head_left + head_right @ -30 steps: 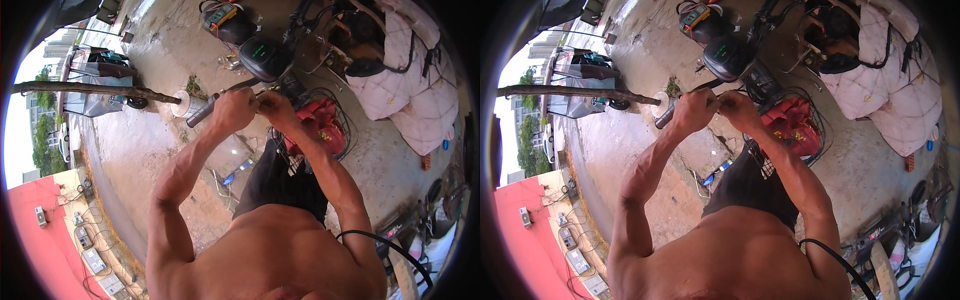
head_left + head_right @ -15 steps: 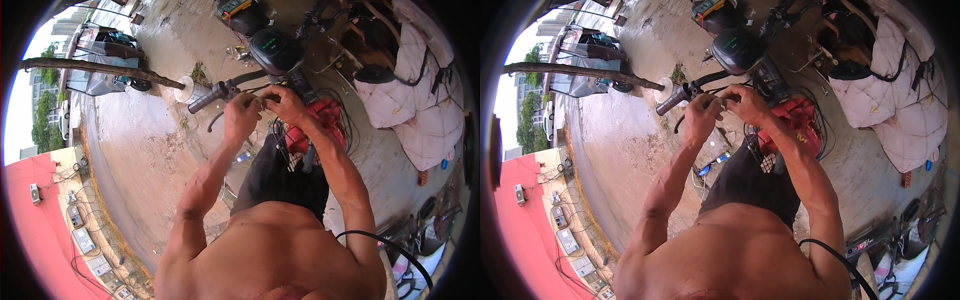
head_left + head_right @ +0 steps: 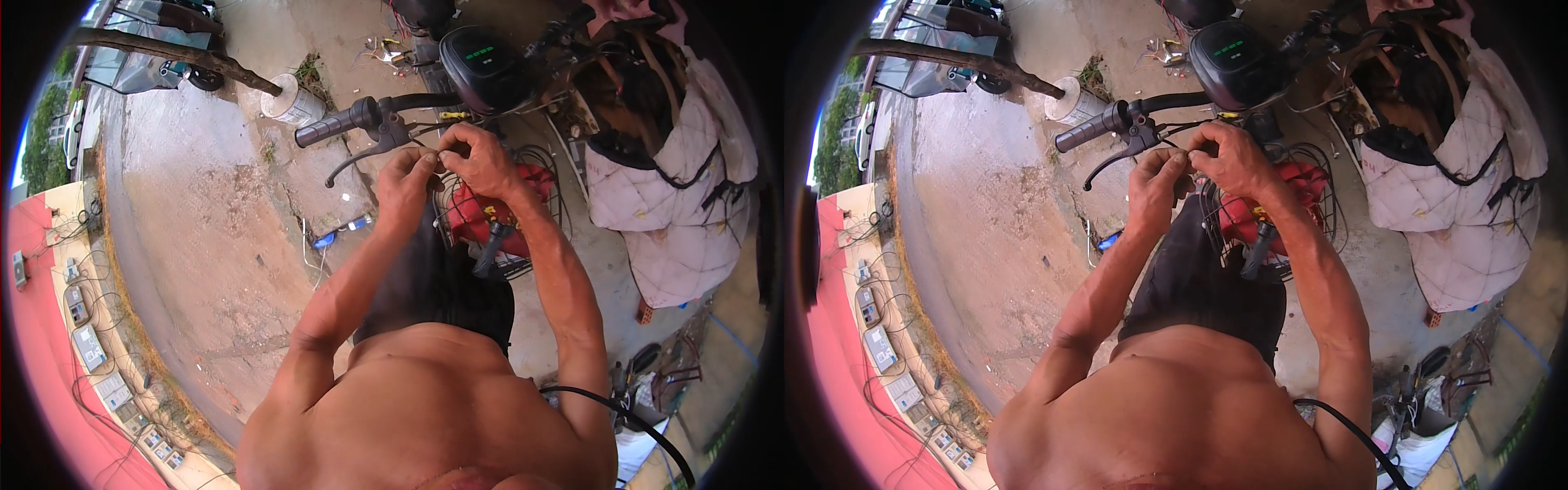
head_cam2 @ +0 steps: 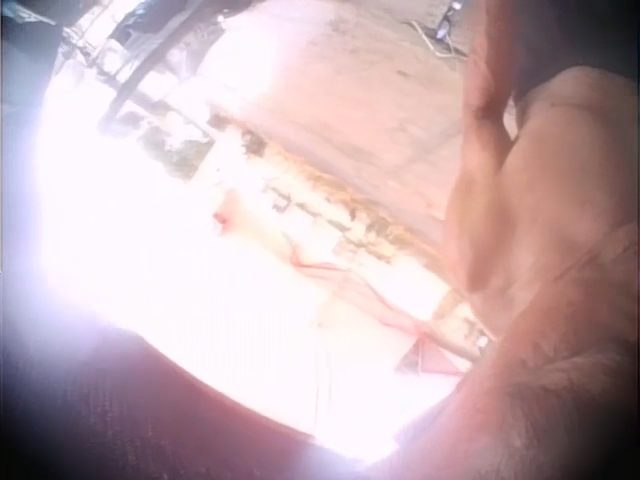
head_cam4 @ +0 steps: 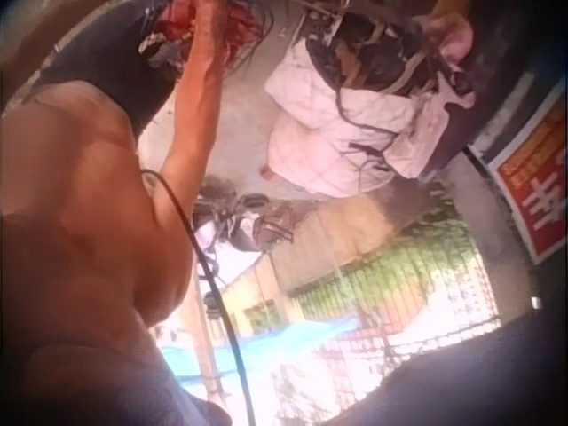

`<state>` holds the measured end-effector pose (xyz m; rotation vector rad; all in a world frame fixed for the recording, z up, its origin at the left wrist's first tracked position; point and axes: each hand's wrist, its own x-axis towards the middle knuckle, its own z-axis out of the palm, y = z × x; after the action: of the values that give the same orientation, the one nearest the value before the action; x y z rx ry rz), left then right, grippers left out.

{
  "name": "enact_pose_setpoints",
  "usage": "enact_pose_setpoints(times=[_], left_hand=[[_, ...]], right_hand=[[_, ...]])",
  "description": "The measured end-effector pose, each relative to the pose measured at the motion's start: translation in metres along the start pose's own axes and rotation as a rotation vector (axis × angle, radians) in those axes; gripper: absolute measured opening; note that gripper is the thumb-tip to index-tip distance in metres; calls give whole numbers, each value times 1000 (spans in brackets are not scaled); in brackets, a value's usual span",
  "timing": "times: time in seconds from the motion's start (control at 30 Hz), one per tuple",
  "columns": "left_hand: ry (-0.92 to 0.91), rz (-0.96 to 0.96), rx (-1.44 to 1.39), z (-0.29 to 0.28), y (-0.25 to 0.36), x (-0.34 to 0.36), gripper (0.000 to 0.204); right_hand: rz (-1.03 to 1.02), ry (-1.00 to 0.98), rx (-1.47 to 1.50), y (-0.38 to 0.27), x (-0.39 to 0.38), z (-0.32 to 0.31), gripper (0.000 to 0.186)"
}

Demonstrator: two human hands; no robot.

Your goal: The person repairs an electric bicycle by manipulating wires near the handlebars with their hands.

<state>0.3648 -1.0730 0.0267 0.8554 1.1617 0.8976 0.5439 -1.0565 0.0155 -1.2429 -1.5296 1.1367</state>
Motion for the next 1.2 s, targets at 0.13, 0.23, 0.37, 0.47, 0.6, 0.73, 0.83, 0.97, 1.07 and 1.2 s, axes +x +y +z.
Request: enact_pose_setpoints(times=[0.13, 0.23, 0.37, 0.47, 0.6, 0.73, 0.83, 0.97, 1.07, 1.2], left_hand=[[-59, -79, -99, -6, -3, 5, 20], [-85, -106, -146, -9, -5, 9, 18], [-103, -144, -187, -12, -6, 13, 16], [-116, -124, -208, -13, -9, 12, 16], [-87, 2, -111, -9, -12, 8, 16], [-16, 178, 211, -4, -10, 3, 14], [13, 358, 459, -4, -5, 0, 13], [33, 436, 588, -2, 4, 0, 13], [42, 439, 712, -2, 6, 3, 17], [-3, -31, 290, -1, 3, 7, 22]], right_hand=[[1, -19, -35, -6, 3, -3, 18], [36, -35, -12, -6, 6, -4, 18], [104, -44, 31, -9, 6, -5, 15], [100, -51, 4, -10, 6, -7, 14], [65, -67, -44, -13, 6, -9, 13], [38, -68, -90, -12, 4, -10, 13], [61, -73, -91, -13, 4, -10, 13], [34, -56, -123, -14, 3, -8, 12], [-1, -53, -190, -17, 2, -8, 12], [-74, -63, -211, -14, 0, -11, 12]])
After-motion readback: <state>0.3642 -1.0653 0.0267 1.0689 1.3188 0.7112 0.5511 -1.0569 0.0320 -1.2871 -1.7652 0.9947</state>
